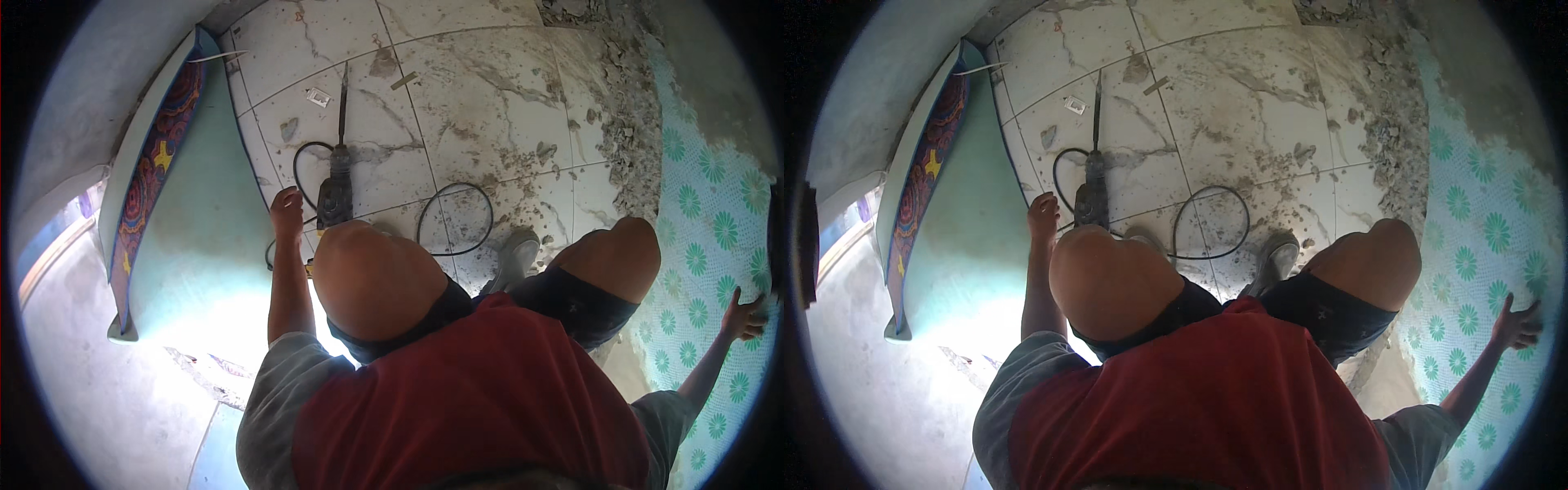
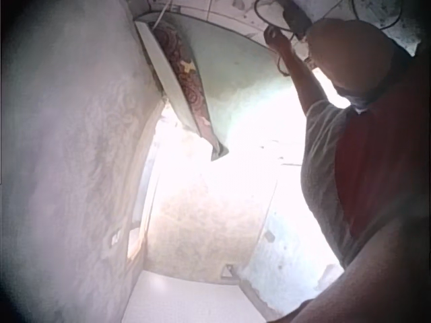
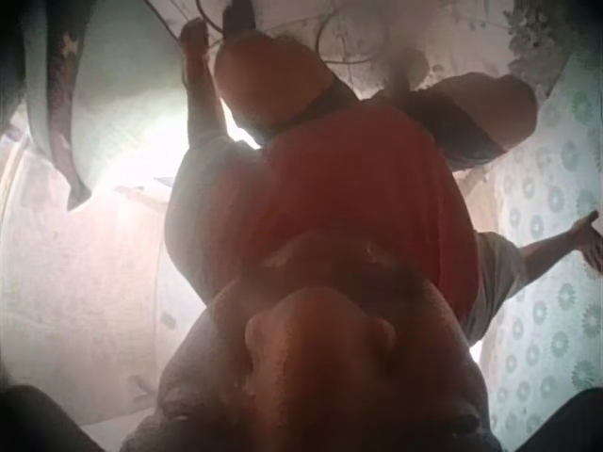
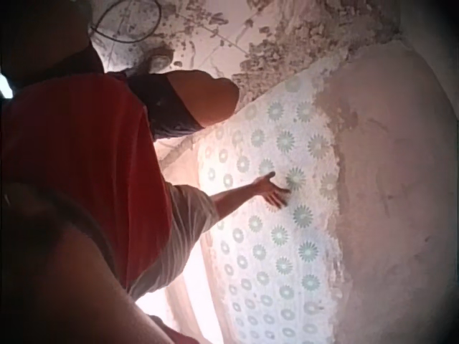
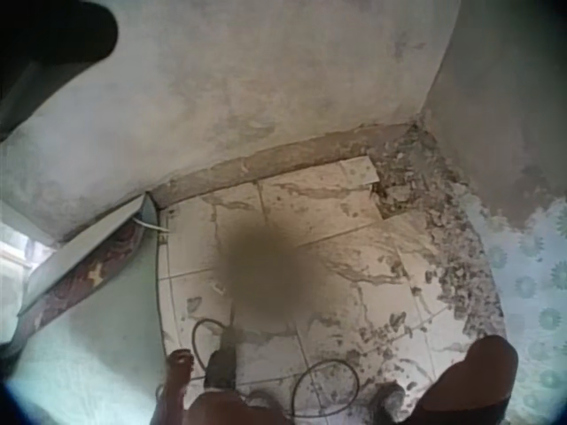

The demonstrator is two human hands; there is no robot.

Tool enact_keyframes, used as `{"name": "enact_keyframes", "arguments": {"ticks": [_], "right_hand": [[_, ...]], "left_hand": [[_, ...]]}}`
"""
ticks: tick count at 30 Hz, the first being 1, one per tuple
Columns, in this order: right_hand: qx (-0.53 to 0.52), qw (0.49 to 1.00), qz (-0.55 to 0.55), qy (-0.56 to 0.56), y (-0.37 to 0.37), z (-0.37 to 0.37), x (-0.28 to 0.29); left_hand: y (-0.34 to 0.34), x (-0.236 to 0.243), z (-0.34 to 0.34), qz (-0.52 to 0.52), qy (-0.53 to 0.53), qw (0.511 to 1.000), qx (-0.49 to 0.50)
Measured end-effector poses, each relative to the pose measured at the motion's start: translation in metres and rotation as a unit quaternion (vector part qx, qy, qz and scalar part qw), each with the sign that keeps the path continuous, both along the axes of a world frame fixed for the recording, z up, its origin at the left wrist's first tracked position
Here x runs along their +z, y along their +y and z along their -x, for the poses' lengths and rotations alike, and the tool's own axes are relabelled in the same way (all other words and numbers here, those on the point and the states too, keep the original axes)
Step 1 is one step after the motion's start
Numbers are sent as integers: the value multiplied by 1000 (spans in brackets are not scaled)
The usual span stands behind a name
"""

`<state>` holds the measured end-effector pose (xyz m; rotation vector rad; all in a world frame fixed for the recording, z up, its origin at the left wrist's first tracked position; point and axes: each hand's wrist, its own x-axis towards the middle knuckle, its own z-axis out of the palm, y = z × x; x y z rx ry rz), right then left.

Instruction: Using a hammer drill to remove floor tiles and concrete.

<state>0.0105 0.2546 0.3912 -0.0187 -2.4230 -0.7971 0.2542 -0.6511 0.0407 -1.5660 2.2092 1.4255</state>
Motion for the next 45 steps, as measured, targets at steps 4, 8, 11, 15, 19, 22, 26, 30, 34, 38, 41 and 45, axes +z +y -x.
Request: {"name": "enact_keyframes", "arguments": {"ticks": [4,8,11,15,19,22,26,30,34,38,41,45], "right_hand": [[-30,997,-72,28,23,5,-8],[-35,998,-49,36,26,12,-12],[-36,998,-49,34,28,5,-5],[-34,997,-70,24,20,4,-8],[-49,996,-75,14,19,4,-10],[-48,989,-139,10,41,4,-2],[-41,992,-120,18,27,11,-11],[-44,997,-59,19,25,9,-9],[-63,991,-112,35,45,6,-9],[-62,987,-145,41,57,0,-3],[-2,992,-118,40,56,17,-27],[-84,996,-35,14,30,9,-12]], "left_hand": [[25,-29,50,18,94,988,-119],[83,-56,160,-21,189,965,-178],[130,-87,239,168,53,961,-213],[140,-90,265,166,85,912,-366],[120,-68,243,-148,328,916,-175],[62,-52,199,148,253,955,-52],[-37,-68,139,407,107,907,-3],[-56,-98,109,359,-47,908,-212],[-64,-110,99,336,-32,912,-234],[-82,-127,90,405,-7,882,-240],[-103,-125,89,470,23,862,-190],[-13,-36,183,16,170,982,-80]]}}
